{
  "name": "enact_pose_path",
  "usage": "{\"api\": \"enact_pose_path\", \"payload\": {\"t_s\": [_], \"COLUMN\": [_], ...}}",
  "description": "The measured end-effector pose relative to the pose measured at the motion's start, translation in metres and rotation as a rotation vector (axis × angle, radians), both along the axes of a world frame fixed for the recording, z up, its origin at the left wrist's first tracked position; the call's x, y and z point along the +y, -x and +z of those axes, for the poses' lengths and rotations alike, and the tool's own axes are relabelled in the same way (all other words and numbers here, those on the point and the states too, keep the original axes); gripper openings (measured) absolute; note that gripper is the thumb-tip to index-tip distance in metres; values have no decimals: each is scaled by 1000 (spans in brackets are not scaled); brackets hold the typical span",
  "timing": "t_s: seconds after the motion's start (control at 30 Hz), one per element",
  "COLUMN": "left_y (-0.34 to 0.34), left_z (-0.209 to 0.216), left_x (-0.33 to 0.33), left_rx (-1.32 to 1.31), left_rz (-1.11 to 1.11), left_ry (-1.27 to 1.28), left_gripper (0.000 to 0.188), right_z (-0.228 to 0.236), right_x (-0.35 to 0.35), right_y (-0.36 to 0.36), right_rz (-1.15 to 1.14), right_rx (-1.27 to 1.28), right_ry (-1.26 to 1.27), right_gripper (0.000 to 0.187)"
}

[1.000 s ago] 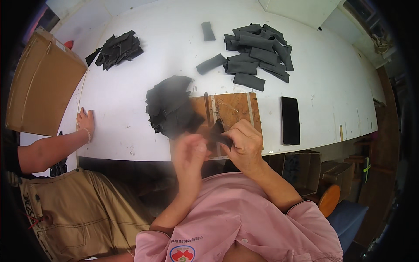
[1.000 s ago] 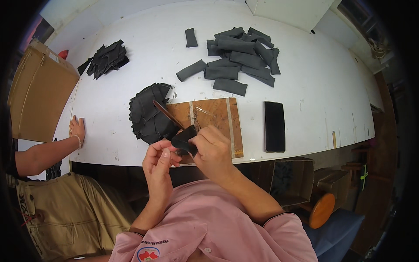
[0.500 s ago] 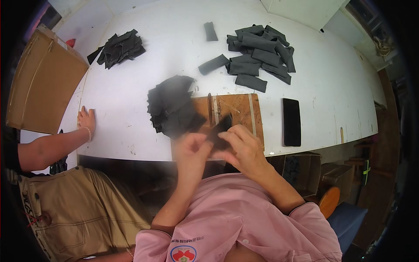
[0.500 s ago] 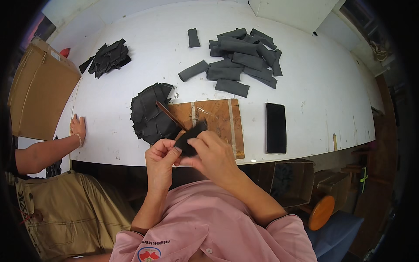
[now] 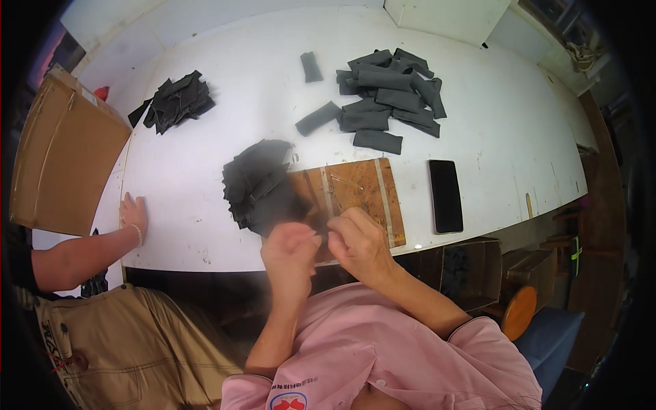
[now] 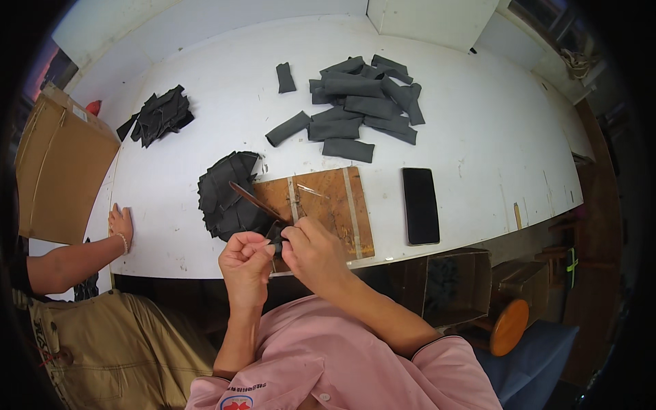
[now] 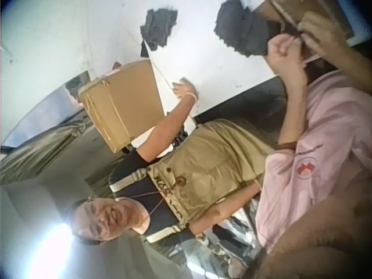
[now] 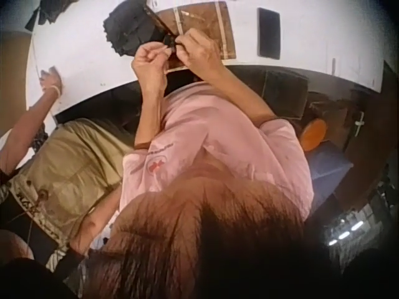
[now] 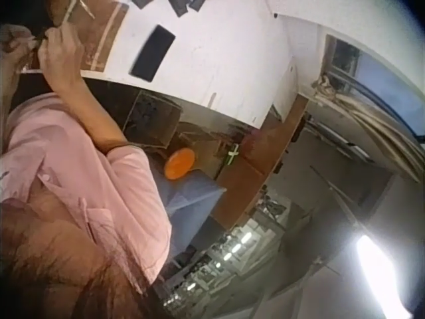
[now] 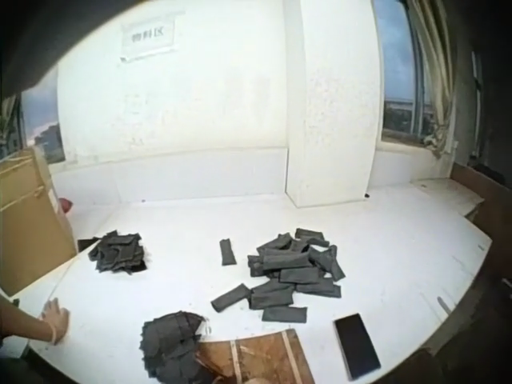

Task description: Folding and preparing small black fabric strips on a workbench.

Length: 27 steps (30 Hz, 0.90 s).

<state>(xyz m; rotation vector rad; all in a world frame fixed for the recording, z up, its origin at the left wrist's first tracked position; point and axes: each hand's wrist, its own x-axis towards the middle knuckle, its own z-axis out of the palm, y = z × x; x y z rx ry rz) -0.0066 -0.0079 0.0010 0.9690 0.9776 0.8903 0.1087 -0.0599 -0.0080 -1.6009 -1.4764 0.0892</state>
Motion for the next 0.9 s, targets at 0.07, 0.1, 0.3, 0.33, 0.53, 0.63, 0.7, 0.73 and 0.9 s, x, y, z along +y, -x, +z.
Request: {"api": "enact_pose_path", "payload": {"t_s": [0.07, 0.1, 0.3, 0.33, 0.53, 0.63, 0.7, 0.73, 0.9], "left_y": [6, 8, 10, 7, 6, 15, 21, 24, 19], "left_z": [1, 5, -4, -13, -8, -2, 15, 20, 44], "left_x": [7, 9, 5, 6, 0, 4, 2, -1, -6], "left_rx": [-341, -345, -28, 14, 80, -165, -536, -662, -734], "left_rz": [-89, -97, -155, -118, 15, -119, -334, -426, -584], "left_ry": [281, 276, 125, -36, -156, 135, 444, 530, 341], "left_gripper": [16, 16, 19, 17, 18, 18, 27, 37, 44], "right_z": [1, 5, -1, -3, 6, -4, -1, 2, 25], "right_x": [1, 0, -6, -7, -2, -6, -10, -12, -6], "right_y": [-3, -4, -9, -8, -1, -4, -9, -10, -7], "right_rz": [-3, 64, 248, 290, 342, 306, 334, 405, 519], "right_rx": [48, 330, 1427, 1652, 1410, 1430, 1459, 1441, 1387], "right_ry": [-1, 150, 544, 532, 562, 523, 538, 502, 198], "right_gripper": [16, 15, 14, 11, 12, 10, 9, 10, 15]}}
